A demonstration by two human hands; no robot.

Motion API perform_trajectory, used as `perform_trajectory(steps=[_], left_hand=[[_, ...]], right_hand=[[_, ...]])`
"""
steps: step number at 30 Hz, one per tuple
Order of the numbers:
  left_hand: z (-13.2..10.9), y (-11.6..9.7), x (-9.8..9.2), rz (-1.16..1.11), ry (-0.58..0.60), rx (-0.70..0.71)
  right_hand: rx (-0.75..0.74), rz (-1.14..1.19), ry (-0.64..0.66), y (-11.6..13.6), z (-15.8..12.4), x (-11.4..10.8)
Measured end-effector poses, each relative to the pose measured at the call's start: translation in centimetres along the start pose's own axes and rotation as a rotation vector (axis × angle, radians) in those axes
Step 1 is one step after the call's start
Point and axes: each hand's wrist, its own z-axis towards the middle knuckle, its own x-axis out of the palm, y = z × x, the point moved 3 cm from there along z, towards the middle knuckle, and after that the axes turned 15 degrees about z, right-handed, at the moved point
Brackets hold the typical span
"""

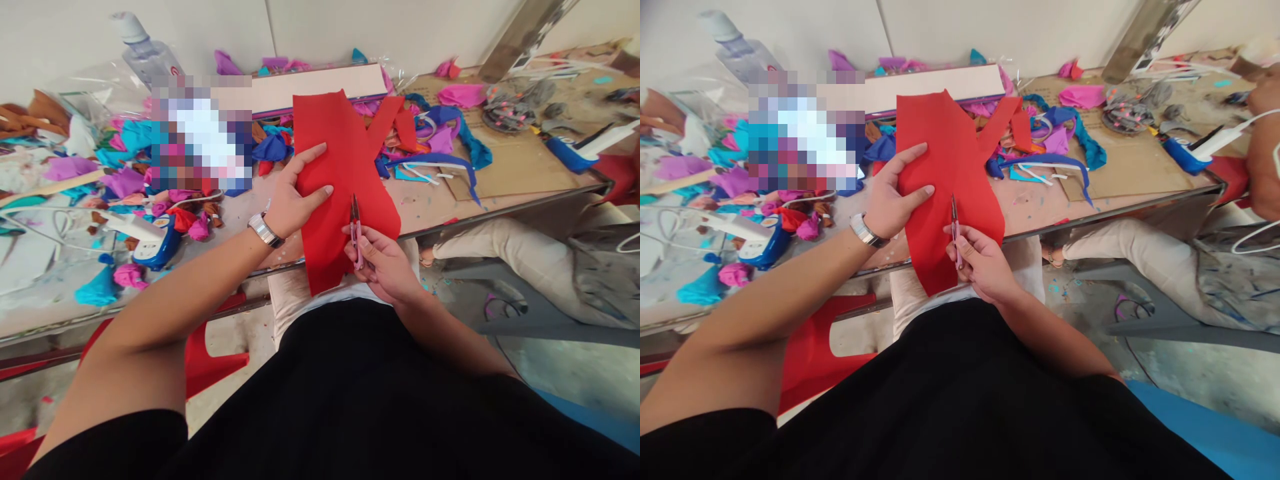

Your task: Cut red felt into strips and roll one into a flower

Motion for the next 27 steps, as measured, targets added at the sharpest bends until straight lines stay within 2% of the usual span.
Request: perform_trajectory(steps=[9,27], left_hand=[[-0.06,0.55,0.14,-0.021,0.019,0.000],[-0.02,-0.01,-0.01,-0.006,-0.010,0.047]], right_hand=[[-0.001,-0.007,0.010,-0.10,0.11,-0.02],[0.014,0.021,0.021,0.18,0.05,0.24]])
